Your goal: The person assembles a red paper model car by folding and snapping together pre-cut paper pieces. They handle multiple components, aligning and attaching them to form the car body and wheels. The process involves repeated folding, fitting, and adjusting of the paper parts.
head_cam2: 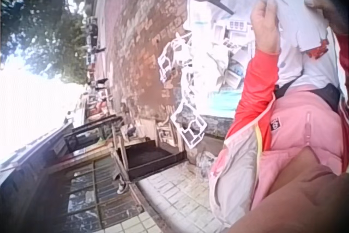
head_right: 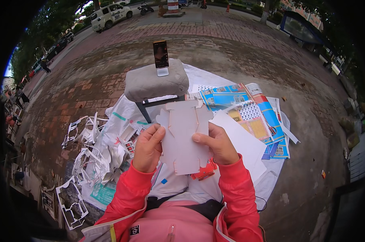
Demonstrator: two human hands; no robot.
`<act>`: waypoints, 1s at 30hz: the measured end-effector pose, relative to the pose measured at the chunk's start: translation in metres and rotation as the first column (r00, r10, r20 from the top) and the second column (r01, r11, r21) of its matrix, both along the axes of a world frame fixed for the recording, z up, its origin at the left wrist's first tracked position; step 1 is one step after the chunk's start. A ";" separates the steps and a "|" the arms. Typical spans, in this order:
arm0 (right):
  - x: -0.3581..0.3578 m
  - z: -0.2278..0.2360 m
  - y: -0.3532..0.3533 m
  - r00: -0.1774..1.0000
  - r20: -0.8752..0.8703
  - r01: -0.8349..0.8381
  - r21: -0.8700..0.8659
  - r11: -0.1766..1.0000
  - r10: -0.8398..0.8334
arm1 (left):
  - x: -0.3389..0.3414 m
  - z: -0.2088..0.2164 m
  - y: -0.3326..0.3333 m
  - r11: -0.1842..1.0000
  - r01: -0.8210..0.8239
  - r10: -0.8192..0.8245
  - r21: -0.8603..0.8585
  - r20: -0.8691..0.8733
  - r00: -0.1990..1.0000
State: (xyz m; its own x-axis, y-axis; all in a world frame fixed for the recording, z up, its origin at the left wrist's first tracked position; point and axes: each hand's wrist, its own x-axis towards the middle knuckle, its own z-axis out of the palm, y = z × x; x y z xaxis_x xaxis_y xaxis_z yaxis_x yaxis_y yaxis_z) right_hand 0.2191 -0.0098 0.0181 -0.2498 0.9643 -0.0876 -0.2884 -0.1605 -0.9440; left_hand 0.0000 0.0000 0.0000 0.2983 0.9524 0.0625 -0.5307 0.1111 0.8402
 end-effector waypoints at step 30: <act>-0.043 -0.008 -0.030 0.897 0.019 0.416 0.294 0.860 -0.441 | 0.014 0.018 -0.004 0.596 -0.260 0.764 0.760 -0.437 0.474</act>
